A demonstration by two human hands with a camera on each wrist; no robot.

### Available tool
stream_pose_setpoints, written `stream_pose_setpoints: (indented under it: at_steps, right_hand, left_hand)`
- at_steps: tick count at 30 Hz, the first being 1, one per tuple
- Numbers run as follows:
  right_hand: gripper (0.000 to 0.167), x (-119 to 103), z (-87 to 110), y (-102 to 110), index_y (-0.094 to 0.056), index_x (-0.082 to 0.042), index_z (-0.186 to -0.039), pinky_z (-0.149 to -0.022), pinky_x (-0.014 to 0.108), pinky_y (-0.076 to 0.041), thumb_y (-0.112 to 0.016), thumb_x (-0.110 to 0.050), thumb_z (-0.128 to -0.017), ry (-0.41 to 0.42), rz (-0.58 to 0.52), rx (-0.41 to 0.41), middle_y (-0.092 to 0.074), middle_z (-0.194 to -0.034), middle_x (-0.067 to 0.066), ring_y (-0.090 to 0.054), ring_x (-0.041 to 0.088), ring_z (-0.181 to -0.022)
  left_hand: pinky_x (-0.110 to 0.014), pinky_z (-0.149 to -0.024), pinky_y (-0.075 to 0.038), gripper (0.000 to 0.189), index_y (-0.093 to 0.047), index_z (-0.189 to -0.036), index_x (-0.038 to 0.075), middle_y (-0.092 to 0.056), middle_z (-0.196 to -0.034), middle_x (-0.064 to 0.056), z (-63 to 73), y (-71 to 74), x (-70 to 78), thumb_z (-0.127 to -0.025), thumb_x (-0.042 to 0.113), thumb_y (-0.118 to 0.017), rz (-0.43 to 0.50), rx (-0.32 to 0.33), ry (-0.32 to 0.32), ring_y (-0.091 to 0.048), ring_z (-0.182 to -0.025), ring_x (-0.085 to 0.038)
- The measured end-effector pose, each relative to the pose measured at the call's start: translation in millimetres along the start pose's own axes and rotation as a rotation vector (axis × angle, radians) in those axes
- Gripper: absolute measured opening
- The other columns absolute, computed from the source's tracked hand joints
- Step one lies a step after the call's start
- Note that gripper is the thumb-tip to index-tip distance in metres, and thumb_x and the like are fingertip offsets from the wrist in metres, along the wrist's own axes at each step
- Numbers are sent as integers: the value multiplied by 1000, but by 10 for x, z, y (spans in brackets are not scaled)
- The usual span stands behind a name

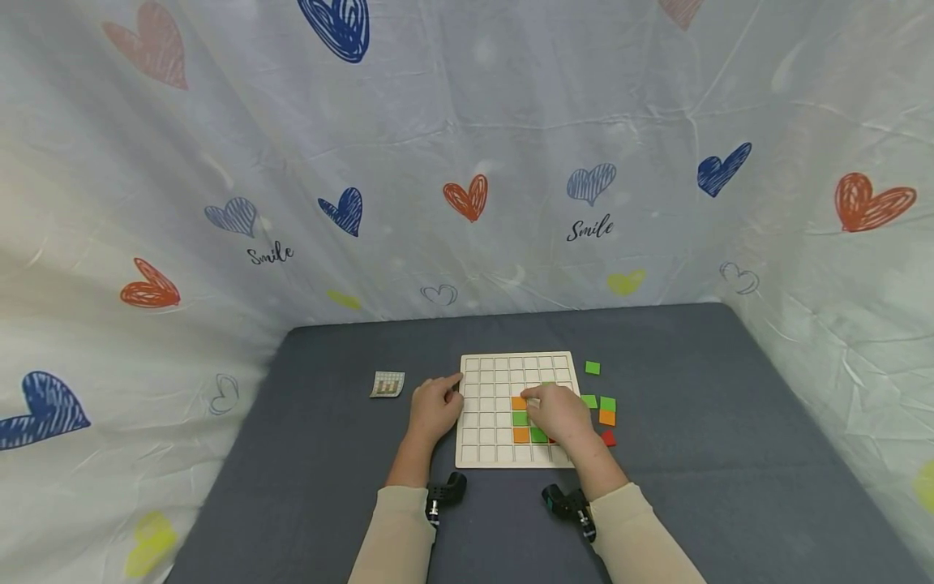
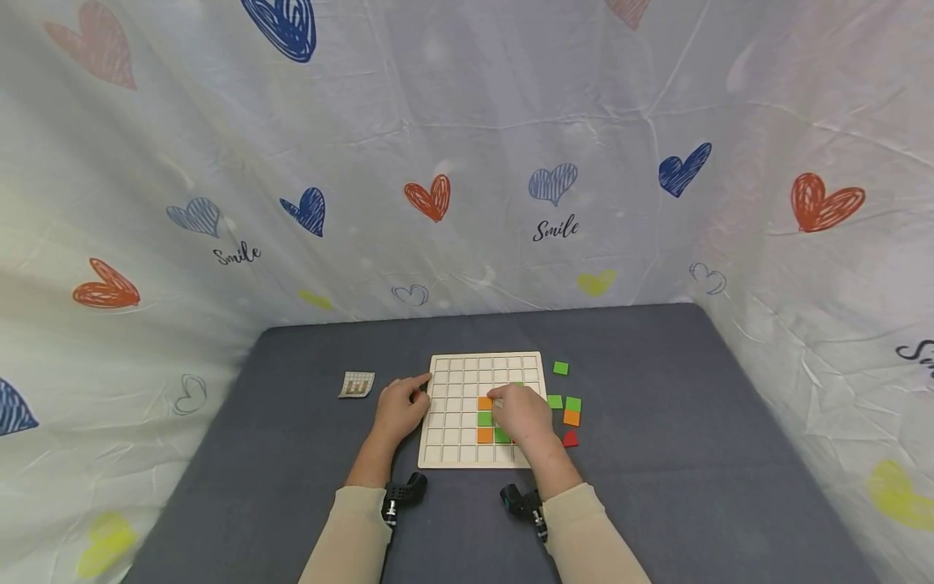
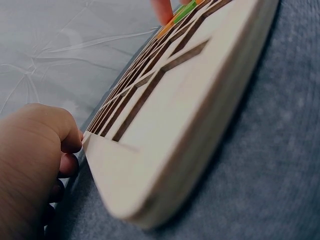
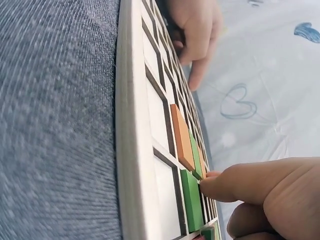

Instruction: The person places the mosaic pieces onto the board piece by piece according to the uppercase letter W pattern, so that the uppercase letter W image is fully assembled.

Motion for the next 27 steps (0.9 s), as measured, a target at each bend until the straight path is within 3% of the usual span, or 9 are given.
stream_pose_setpoints:
  at_steps: [3,5,10,14,18,20,23,25,27]
  right_hand:
    - [31,-2,5,7,-79,-17,-120,-43,26,-22,-67,-13,-93,2,10,-6,-75,-115,5,-32,12,-46]
    - [32,1,6,17,-78,-17,-123,-43,26,-23,-68,-14,-93,0,9,-12,-76,-108,5,-31,12,-46]
    - [38,35,-3,96,-72,-17,-134,-44,27,-28,-70,-19,-96,-15,-26,-33,-64,-69,3,-38,13,-45]
    - [38,86,-10,216,-71,-15,-135,-47,28,-30,-69,-20,-97,-6,-83,-13,-53,-60,-3,-41,13,-47]
    - [37,163,-5,358,-71,-14,-135,-45,29,-29,-67,-21,-99,32,-144,18,-41,-53,-3,-34,13,-44]
    - [37,217,1,426,-70,-14,-136,-45,29,-29,-66,-22,-100,39,-172,26,-39,-54,-2,-31,13,-44]
    - [37,323,14,521,-70,-15,-136,-47,32,-33,-65,-24,-101,23,-194,40,-55,-67,3,-37,16,-48]
    - [37,404,23,583,-69,-15,-137,-51,37,-42,-64,-25,-102,2,-207,51,-69,-89,9,-51,23,-57]
    - [37,485,32,638,-69,-14,-137,-62,43,-51,-63,-25,-102,-22,-219,62,-71,-115,15,-65,30,-78]
  left_hand:
    - [-37,-71,-30,45,-73,-132,11,-39,-59,6,3,-4,5,-91,8,-54,-2,9,-6,-29,-58,-13]
    - [-37,-71,-30,45,-73,-131,11,-38,-59,7,2,-6,7,-91,8,-54,-3,15,-10,-29,-58,-13]
    - [-37,-71,-31,45,-73,-132,11,-38,-59,6,-11,-8,14,-91,8,-54,-11,12,-6,-29,-58,-13]
    - [-37,-72,-31,45,-73,-132,11,-38,-59,6,-18,-3,16,-90,9,-54,-10,13,-4,-30,-59,-14]
    - [-38,-72,-31,45,-72,-132,11,-37,-59,5,-13,-9,7,-92,9,-53,-3,12,-9,-29,-59,-14]
    - [-38,-73,-30,45,-72,-133,12,-37,-59,5,-9,-13,2,-92,9,-53,-2,4,-7,-28,-59,-14]
    - [-38,-73,-30,45,-71,-134,12,-36,-58,5,-2,-11,3,-93,10,-53,-3,-5,0,-28,-58,-14]
    - [-37,-72,-30,45,-71,-134,13,-36,-58,6,3,-9,4,-93,10,-53,-9,-6,2,-27,-58,-14]
    - [-37,-72,-30,45,-71,-134,13,-36,-57,6,6,-2,10,-93,10,-53,-13,-3,1,-27,-58,-14]
Point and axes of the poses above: each hand's wrist, its own z-axis away from the middle knuckle, its own y-axis out of the back of the hand, x = y × z, the point moved 4 cm from there along -z, towards the middle knuckle
